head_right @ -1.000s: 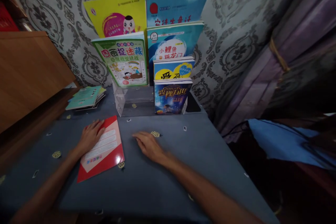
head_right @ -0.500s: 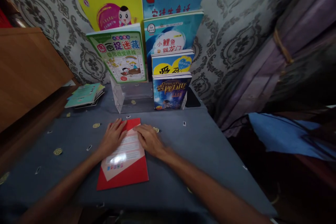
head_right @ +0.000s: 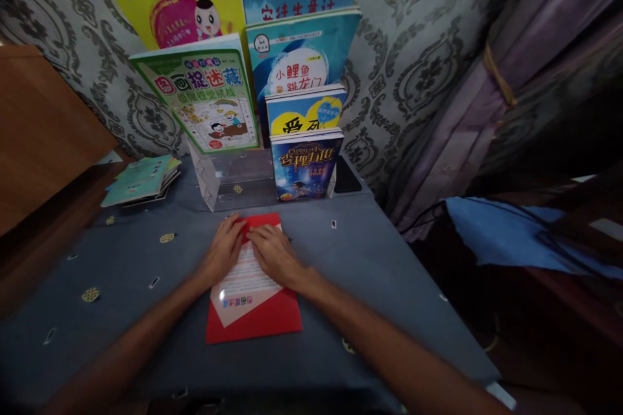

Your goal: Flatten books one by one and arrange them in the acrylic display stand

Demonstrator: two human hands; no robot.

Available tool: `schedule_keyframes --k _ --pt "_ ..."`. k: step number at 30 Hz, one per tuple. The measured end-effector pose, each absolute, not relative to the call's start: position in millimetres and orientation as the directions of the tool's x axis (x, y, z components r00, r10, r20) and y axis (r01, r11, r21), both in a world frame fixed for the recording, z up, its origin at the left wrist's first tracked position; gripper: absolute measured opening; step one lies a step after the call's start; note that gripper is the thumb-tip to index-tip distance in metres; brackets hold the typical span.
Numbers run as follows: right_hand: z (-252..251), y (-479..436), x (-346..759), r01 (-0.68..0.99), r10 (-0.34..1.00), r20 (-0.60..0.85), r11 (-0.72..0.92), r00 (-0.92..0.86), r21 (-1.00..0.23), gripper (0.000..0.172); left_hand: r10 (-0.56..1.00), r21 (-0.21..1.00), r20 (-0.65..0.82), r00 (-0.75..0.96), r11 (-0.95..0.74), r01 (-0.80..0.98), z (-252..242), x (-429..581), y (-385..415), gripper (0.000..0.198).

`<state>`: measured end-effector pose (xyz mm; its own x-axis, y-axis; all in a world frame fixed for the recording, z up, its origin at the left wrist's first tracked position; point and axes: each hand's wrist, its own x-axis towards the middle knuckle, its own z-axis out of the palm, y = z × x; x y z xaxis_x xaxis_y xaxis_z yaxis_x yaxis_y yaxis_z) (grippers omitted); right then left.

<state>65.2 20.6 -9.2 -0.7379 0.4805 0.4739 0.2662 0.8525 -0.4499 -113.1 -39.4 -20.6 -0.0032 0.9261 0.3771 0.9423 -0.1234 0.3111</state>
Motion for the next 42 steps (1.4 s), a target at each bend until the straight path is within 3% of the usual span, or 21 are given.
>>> schedule_keyframes --k 5,13,30,37,42 --pt "-9 23 58 0.304 0.449 0.407 0.876 -0.795 -0.374 0.041 0.938 0.252 0.345 0.044 -0.138 0.958 -11 -110 -47 0.036" --pt "-9 27 55 0.303 0.442 0.362 0.874 -0.821 -0.380 0.047 0.953 0.194 0.303 0.015 -0.077 0.978 -9 -107 -46 0.040" --pt "-19 35 81 0.504 0.588 0.303 0.805 -0.750 -0.313 0.062 0.955 0.038 0.295 -0.030 0.020 0.999 1 -105 -51 0.038" --pt "-15 39 85 0.500 0.611 0.288 0.781 -0.738 -0.375 0.060 0.953 0.006 0.304 -0.016 0.014 1.000 5 -105 -52 0.040" --pt "-15 51 92 0.421 0.620 0.318 0.750 -0.717 -0.510 0.049 0.939 -0.008 0.341 0.035 -0.034 0.999 3 -106 -51 0.038"
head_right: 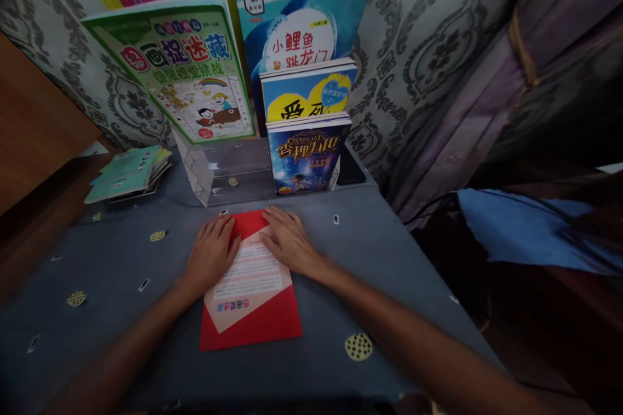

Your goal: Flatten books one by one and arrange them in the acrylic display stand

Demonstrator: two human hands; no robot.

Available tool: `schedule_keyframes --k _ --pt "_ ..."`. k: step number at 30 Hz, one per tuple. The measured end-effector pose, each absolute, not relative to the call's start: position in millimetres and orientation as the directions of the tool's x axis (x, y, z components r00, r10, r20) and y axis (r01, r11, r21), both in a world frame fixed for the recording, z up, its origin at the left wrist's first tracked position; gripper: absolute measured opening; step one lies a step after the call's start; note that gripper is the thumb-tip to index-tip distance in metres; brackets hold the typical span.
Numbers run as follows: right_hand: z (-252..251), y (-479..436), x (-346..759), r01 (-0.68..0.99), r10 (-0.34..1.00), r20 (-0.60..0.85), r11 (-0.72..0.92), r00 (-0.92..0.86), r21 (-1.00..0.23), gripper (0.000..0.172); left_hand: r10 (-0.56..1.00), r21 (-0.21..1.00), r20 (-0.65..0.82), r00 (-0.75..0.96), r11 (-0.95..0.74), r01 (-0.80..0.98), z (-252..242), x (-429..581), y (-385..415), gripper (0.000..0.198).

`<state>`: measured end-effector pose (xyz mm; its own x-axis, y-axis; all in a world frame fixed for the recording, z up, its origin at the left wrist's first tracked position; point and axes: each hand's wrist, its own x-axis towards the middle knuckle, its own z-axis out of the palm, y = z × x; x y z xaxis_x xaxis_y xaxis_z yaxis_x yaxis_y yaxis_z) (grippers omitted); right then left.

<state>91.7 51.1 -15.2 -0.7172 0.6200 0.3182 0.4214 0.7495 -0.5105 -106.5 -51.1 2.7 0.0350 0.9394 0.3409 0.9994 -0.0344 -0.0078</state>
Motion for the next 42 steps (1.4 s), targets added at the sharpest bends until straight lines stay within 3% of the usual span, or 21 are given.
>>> schedule_keyframes --k 7,13,24,34,42 --pt "-15 70 101 0.256 0.688 0.311 0.590 -0.655 -0.766 0.046 0.935 0.086 0.344 0.087 -0.124 0.989 -1 -112 -44 0.039" --pt "-15 74 100 0.168 0.747 0.276 0.458 -0.605 -0.873 0.045 0.948 0.133 0.292 0.122 -0.167 0.977 4 -104 -35 0.042" --pt "-17 73 98 0.122 0.773 0.280 0.416 -0.570 -0.901 0.042 0.954 0.175 0.206 0.220 -0.257 0.950 9 -82 -7 0.046" --pt "-19 83 99 0.059 0.787 0.277 0.368 -0.552 -0.928 0.042 0.936 0.204 0.233 0.265 -0.313 0.928 4 -77 4 0.046" --pt "-17 78 100 0.136 0.737 0.324 0.489 -0.593 -0.862 0.045 0.912 0.203 0.290 0.290 -0.355 0.913 4 -78 2 0.039"
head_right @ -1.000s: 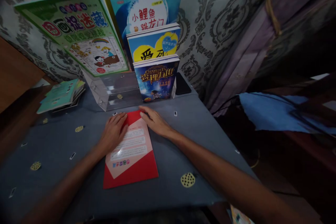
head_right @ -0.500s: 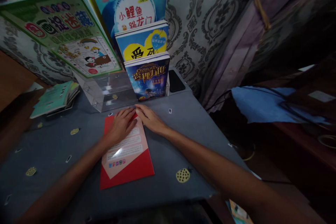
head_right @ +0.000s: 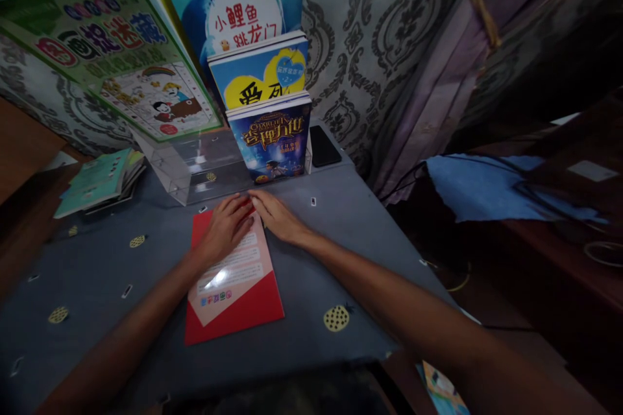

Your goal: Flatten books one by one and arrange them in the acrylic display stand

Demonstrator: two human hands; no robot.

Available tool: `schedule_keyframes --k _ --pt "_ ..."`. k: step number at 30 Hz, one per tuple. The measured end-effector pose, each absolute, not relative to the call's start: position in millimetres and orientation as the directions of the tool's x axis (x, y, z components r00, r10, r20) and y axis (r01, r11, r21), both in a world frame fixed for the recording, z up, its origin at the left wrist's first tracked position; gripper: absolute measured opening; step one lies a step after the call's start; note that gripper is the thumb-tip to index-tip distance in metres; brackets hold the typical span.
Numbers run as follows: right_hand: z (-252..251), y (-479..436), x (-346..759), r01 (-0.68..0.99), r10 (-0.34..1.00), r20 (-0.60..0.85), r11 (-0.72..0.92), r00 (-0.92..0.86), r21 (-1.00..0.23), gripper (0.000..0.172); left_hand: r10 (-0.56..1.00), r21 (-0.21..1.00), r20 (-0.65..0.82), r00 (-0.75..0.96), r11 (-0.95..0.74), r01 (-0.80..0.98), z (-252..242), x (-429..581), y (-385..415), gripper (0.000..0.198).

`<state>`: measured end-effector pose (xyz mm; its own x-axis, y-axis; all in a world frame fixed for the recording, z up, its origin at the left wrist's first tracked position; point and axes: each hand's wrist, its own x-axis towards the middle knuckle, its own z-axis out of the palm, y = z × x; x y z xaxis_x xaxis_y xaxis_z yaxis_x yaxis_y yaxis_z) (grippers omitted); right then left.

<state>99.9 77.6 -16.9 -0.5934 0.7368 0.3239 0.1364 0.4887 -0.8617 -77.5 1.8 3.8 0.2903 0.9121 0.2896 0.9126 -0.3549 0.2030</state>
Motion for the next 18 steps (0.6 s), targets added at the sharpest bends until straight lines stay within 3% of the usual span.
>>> schedule_keyframes --k 18 --pt "-17 81 100 0.156 0.707 0.359 0.551 -0.609 -0.820 0.046 0.843 0.198 0.288 0.454 -0.516 0.833 12 -77 -8 0.039"
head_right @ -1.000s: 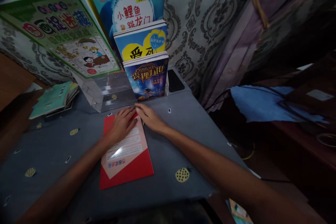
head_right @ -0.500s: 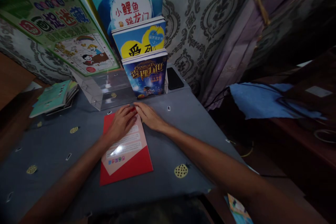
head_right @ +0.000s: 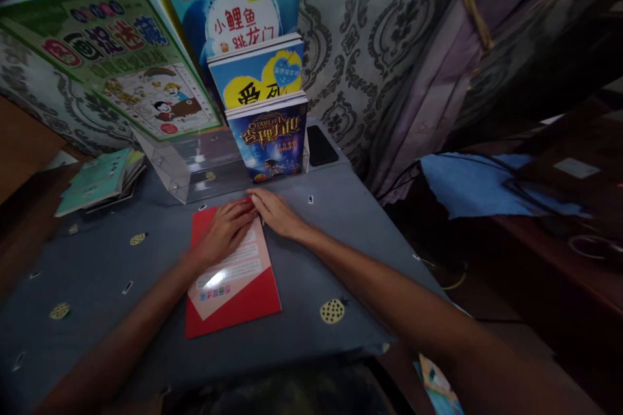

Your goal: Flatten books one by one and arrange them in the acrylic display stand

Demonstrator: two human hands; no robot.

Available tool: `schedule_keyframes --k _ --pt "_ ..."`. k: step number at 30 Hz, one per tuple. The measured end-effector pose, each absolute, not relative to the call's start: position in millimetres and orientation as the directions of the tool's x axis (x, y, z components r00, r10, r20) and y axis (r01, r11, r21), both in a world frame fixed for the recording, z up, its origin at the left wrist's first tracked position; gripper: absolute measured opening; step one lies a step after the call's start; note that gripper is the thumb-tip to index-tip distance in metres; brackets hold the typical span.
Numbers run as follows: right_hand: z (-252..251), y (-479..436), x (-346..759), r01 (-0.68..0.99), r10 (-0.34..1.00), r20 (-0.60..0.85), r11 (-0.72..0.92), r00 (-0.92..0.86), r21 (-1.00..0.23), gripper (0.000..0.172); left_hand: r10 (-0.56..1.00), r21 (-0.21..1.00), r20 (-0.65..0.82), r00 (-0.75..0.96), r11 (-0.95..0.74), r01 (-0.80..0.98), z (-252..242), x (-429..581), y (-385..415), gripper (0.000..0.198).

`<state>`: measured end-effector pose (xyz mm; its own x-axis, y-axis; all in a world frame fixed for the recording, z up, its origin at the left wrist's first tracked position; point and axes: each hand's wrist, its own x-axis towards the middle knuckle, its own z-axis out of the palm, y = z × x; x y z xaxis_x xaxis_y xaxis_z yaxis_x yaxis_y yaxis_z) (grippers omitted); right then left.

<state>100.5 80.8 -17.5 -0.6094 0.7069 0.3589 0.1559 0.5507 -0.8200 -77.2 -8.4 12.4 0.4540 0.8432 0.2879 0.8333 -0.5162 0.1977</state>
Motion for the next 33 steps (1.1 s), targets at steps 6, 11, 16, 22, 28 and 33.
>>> schedule_keyframes --k 6,11,16,22,28,33 --pt "-20 82 101 0.177 0.688 0.384 0.595 -0.615 -0.784 0.041 0.834 0.220 0.230 0.502 -0.547 0.807 20 -74 -18 0.039" --pt "-20 81 102 0.188 0.668 0.393 0.625 -0.632 -0.758 0.040 0.834 0.254 0.173 0.525 -0.552 0.794 27 -68 -32 0.039" --pt "-18 79 101 0.201 0.657 0.397 0.642 -0.640 -0.740 0.040 0.828 0.247 0.087 0.554 -0.557 0.793 31 -60 -59 0.046" --pt "-19 78 102 0.209 0.644 0.389 0.653 -0.659 -0.728 0.040 0.817 0.233 -0.041 0.575 -0.552 0.800 25 -51 -101 0.092" --pt "-21 79 102 0.196 0.638 0.395 0.655 -0.660 -0.730 0.038 0.829 0.187 -0.043 0.558 -0.542 0.819 16 -47 -111 0.085" --pt "-20 78 103 0.185 0.635 0.403 0.657 -0.660 -0.731 0.038 0.829 0.157 -0.018 0.559 -0.550 0.820 14 -48 -108 0.083"
